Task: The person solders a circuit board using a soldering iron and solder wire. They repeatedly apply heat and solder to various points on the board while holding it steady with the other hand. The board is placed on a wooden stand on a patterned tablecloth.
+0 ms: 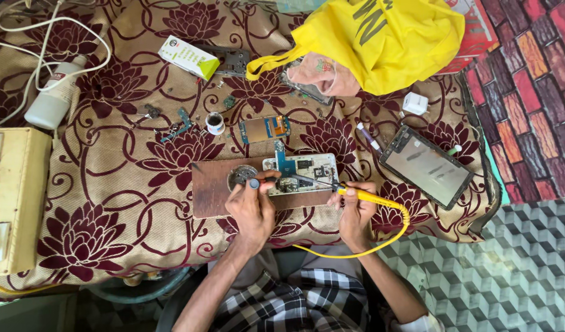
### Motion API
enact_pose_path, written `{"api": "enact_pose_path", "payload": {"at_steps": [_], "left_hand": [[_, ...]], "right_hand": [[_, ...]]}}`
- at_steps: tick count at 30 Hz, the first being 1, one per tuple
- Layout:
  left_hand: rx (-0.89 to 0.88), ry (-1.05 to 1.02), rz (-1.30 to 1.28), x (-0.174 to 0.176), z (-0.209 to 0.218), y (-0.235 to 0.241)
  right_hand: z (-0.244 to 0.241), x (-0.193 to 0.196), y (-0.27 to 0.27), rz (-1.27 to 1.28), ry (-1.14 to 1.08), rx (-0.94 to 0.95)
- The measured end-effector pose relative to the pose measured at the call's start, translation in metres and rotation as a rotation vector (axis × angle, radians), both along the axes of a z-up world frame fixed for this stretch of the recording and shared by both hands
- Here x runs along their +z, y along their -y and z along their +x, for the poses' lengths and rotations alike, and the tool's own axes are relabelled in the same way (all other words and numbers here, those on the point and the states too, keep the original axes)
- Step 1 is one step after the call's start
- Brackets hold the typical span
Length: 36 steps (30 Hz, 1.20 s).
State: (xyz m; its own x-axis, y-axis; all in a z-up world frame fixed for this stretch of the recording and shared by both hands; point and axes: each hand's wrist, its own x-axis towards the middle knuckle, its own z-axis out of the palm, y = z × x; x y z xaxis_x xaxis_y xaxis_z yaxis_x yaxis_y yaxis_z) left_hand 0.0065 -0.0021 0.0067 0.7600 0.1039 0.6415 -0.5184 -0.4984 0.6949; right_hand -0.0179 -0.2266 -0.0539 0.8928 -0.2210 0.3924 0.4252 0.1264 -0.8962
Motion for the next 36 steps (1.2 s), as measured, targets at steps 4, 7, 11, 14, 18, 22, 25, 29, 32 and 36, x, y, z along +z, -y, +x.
{"api": "enact_pose_path", "payload": {"at_steps": [4, 7, 11, 14, 18, 22, 25, 29, 32, 36], "left_hand": [[0.028, 0.042, 0.008, -0.002, 0.000, 0.003], [0.021, 0.004, 0.004, -0.002, 0.002, 0.002], [0.008, 0.033, 0.016, 0.001, 0.001, 0.001], [-0.003, 0.022, 0.021, 0.001, 0.002, 0.001], [0.005, 0.046, 0.006, -0.001, 0.001, 0.001], [0.001, 0.116, -0.012, -0.005, -0.002, -0.001], [0.003, 0.183, 0.018, -0.010, -0.003, 0.001], [0.020, 0.119, 0.085, -0.016, -0.005, 0.003], [0.011, 0.070, 0.116, -0.017, -0.004, 0.002], [0.045, 0.048, 0.116, -0.017, -0.002, 0.004]], "right_hand": [[-0.002, -0.003, 0.002, -0.099, 0.013, 0.012], [-0.003, -0.004, 0.004, -0.211, -0.006, 0.001], [0.000, -0.002, 0.004, -0.302, -0.010, -0.043], [0.003, -0.001, 0.003, -0.303, 0.008, -0.063], [0.000, 0.005, 0.000, -0.268, -0.038, -0.063], [0.002, 0.011, -0.003, -0.254, -0.081, -0.080], [0.002, 0.015, -0.005, -0.180, -0.140, -0.086], [0.001, 0.018, -0.005, -0.177, -0.165, -0.087], [0.003, 0.020, -0.006, -0.179, -0.166, -0.093], [0.003, 0.016, -0.004, -0.220, -0.150, -0.103]]}}
